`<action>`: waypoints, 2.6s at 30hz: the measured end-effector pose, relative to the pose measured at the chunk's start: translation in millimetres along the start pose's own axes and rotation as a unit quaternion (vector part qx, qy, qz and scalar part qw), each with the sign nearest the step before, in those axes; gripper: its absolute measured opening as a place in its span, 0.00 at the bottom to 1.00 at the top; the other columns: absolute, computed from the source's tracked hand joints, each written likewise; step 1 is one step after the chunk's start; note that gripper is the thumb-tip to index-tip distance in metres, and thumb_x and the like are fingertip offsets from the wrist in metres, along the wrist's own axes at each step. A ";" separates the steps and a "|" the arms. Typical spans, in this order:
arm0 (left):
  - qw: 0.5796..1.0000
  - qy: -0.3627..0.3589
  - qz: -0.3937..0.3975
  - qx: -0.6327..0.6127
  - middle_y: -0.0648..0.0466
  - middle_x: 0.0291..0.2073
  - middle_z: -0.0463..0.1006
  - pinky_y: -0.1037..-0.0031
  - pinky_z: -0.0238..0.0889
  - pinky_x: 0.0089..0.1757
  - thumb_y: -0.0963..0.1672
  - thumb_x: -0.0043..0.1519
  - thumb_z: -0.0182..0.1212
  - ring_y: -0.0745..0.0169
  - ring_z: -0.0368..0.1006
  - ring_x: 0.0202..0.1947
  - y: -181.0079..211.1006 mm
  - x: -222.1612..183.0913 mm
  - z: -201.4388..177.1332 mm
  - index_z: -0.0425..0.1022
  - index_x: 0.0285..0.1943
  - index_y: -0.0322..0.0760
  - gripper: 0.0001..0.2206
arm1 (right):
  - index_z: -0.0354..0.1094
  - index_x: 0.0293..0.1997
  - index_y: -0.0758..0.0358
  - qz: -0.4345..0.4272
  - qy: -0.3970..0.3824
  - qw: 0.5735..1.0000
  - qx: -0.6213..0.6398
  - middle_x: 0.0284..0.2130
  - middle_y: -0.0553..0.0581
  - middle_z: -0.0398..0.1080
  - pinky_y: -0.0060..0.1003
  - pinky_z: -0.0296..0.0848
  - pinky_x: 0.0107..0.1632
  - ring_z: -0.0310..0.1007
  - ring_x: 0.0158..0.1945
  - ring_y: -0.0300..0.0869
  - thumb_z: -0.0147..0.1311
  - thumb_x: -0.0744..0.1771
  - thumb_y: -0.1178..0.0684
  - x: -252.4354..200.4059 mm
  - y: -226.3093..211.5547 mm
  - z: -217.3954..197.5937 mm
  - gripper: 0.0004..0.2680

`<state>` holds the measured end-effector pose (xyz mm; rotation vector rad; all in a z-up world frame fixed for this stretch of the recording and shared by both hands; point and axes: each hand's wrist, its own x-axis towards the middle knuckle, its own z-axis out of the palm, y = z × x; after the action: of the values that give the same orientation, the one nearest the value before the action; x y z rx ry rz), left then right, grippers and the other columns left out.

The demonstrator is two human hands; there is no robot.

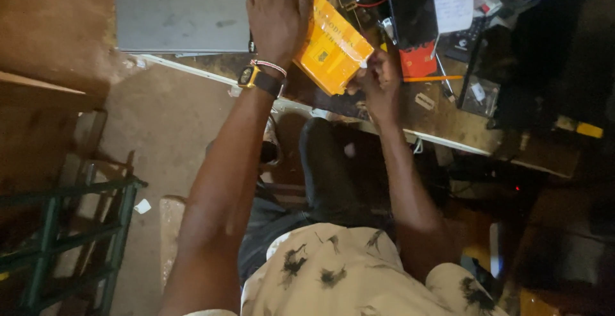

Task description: The person opens a yellow cardboard box by tearing the tape and pulling the flaps apart by hand. They then carry the box to a shelf and place it among other packages and books.

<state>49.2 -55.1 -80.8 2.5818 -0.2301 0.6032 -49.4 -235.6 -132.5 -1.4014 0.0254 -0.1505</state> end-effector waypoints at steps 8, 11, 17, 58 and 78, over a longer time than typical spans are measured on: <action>1.000 0.003 0.002 -0.023 0.52 0.37 0.69 0.62 0.53 0.32 0.52 0.60 0.36 0.48 0.66 0.33 -2.6 6.7 -7.6 0.63 0.47 0.47 0.15 | 0.55 0.53 0.61 0.010 -0.003 0.995 -0.100 0.39 0.56 0.64 0.28 0.70 0.29 0.66 0.31 0.37 0.42 0.64 0.45 -8.5 -15.0 -2.5 0.16; 0.999 -0.002 0.022 -0.038 0.52 0.38 0.70 0.62 0.54 0.34 0.52 0.60 0.39 0.49 0.66 0.35 -6.1 8.3 -9.4 0.62 0.49 0.46 0.15 | 0.46 0.60 0.57 -0.046 -0.007 0.977 -0.210 0.50 0.57 0.54 0.34 0.65 0.42 0.57 0.47 0.41 0.45 0.61 0.33 -17.7 -32.2 -1.9 0.27; 0.988 0.037 -0.024 -0.150 0.50 0.43 0.70 0.64 0.56 0.40 0.54 0.61 0.33 0.53 0.67 0.40 6.8 -16.5 -51.1 0.59 0.52 0.44 0.18 | 0.18 0.63 0.58 -0.066 -0.076 0.936 -0.338 0.64 0.65 0.29 0.50 0.41 0.66 0.30 0.68 0.55 0.59 0.52 0.31 -28.6 -62.7 29.7 0.46; 0.308 0.193 -0.291 -0.885 0.49 0.55 0.63 0.50 0.49 0.52 0.60 0.52 0.45 0.47 0.60 0.53 -169.7 -179.0 -59.5 0.61 0.58 0.44 0.30 | 0.57 0.51 0.71 -0.046 -0.325 0.944 -0.044 0.42 0.63 0.64 0.46 0.64 0.50 0.65 0.45 0.48 0.50 0.61 0.50 22.7 -97.2 243.6 0.18; 0.297 0.145 -0.253 -0.909 0.51 0.52 0.66 0.53 0.52 0.52 0.56 0.55 0.45 0.51 0.62 0.53 -94.1 -3.4 -233.8 0.63 0.56 0.46 0.23 | 0.58 0.53 0.63 0.554 -0.021 0.819 0.145 0.40 0.64 0.65 0.32 0.64 0.41 0.65 0.38 0.44 0.44 0.60 0.48 102.8 -366.9 390.0 0.18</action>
<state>-16.7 140.6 63.7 0.1067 0.0964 0.1311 61.0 75.1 301.8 -0.8982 0.7428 0.8229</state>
